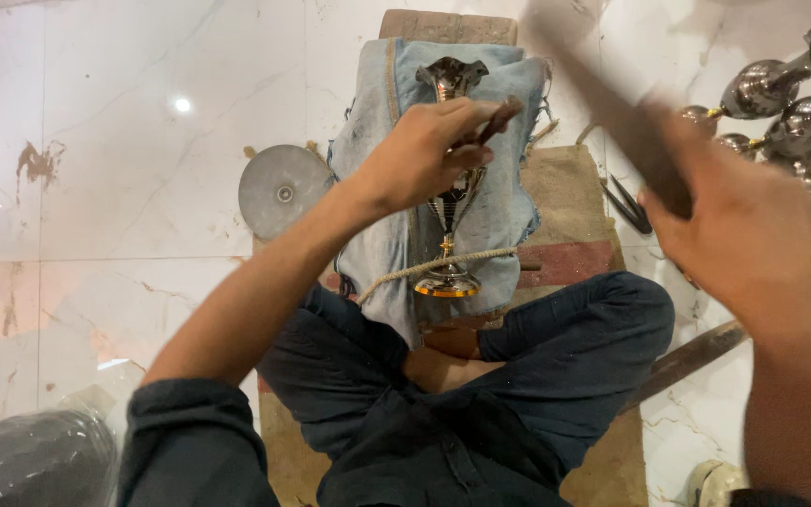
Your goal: The person sits cross-legged on the floor with a brass vase held on a cloth-covered board between their legs. They hold a punch against the vase body and repeatedly strike it with a hammer, repositioning the punch around the vase to work the metal surface.
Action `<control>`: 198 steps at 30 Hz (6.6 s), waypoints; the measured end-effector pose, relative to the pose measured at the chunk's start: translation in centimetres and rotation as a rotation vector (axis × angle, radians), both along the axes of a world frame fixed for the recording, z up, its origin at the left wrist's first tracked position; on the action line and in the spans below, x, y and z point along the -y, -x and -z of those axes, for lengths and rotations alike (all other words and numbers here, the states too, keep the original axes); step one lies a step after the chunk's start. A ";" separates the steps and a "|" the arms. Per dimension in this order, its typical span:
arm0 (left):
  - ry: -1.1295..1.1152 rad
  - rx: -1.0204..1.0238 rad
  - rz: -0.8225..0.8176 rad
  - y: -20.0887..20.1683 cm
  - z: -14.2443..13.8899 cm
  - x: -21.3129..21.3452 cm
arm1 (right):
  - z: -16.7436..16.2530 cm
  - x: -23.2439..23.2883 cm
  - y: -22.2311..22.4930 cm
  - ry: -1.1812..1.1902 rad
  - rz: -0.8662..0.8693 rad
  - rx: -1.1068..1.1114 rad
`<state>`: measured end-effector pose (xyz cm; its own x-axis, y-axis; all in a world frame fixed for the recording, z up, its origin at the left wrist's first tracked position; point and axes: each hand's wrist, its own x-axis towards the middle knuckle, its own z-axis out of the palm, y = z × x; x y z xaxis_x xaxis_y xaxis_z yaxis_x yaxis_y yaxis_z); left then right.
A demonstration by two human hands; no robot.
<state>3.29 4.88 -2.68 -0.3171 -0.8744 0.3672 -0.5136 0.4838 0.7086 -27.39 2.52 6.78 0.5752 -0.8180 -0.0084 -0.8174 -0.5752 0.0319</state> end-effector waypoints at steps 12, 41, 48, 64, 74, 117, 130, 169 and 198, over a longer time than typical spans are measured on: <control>-0.134 0.122 0.268 0.0 -1.7 3.1 | 8.4 -5.7 0.3 -0.269 0.393 0.647; -0.036 0.059 0.328 0.2 -0.5 4.3 | 10.8 -5.6 3.2 -0.299 0.404 1.211; -0.037 -0.036 0.215 -0.2 0.1 2.9 | 3.4 -1.7 1.5 -0.075 0.233 0.404; -0.014 -0.525 -0.567 3.6 4.4 -2.7 | -10.5 1.8 -9.5 0.381 -0.533 -0.077; 0.033 -0.547 -0.554 4.0 4.5 -3.4 | -9.6 2.4 -8.6 0.280 -0.503 -0.209; 0.119 -0.016 0.311 0.7 0.8 1.8 | 6.2 -6.1 4.5 -0.042 0.195 0.696; -0.097 -0.271 0.016 0.1 1.3 -0.1 | 7.7 -5.4 2.5 -0.216 0.224 0.016; -0.006 -0.622 -0.448 4.2 6.0 -3.3 | -10.9 -0.3 -10.4 0.188 -0.397 -0.270; 0.085 -0.477 -0.401 4.2 4.6 -3.7 | -9.1 -0.7 -4.4 0.282 -0.276 -0.592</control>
<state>-0.92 8.56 -7.30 0.2456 -0.8528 0.4608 -0.3037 0.3838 0.8721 -22.96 3.20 15.86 0.7258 -0.6603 -0.1930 -0.4428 -0.6632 0.6034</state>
